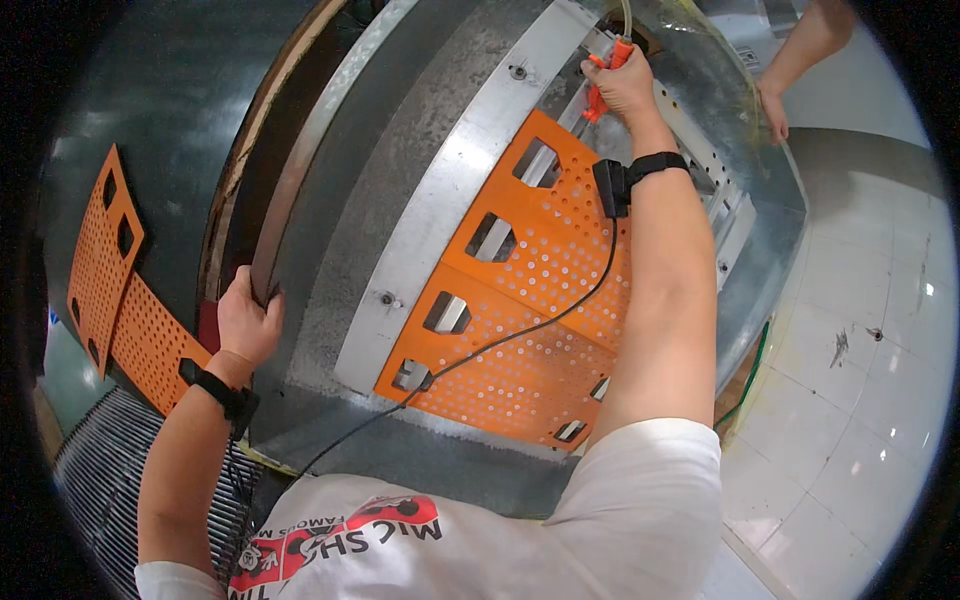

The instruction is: Manually placing small white components into an orange template tray at an assembly station.

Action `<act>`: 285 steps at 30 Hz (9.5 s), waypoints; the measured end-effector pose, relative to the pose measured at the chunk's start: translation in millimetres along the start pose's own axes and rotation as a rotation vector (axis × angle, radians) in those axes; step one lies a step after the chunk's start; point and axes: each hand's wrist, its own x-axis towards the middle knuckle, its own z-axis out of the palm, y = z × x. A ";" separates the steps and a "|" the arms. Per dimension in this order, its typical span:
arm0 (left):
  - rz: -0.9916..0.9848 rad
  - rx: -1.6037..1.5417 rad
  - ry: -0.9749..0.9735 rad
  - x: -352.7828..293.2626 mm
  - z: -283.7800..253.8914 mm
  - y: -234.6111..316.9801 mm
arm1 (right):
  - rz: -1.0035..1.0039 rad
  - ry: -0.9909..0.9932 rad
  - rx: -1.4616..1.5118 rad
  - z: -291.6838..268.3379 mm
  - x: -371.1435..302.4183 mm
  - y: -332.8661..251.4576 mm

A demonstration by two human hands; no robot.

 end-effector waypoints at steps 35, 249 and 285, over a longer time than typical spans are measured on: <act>-0.041 0.013 -0.006 0.1 -2.3 7.9 | -0.198 -0.117 -0.555 -50.1 22.9 -22.3; -0.018 -0.047 0.039 -0.6 1.2 -4.0 | -0.132 -0.082 0.059 154.4 -78.1 -127.6; -0.048 -0.018 0.004 0.1 0.7 -4.9 | -0.027 -0.172 0.076 178.2 -157.9 -165.8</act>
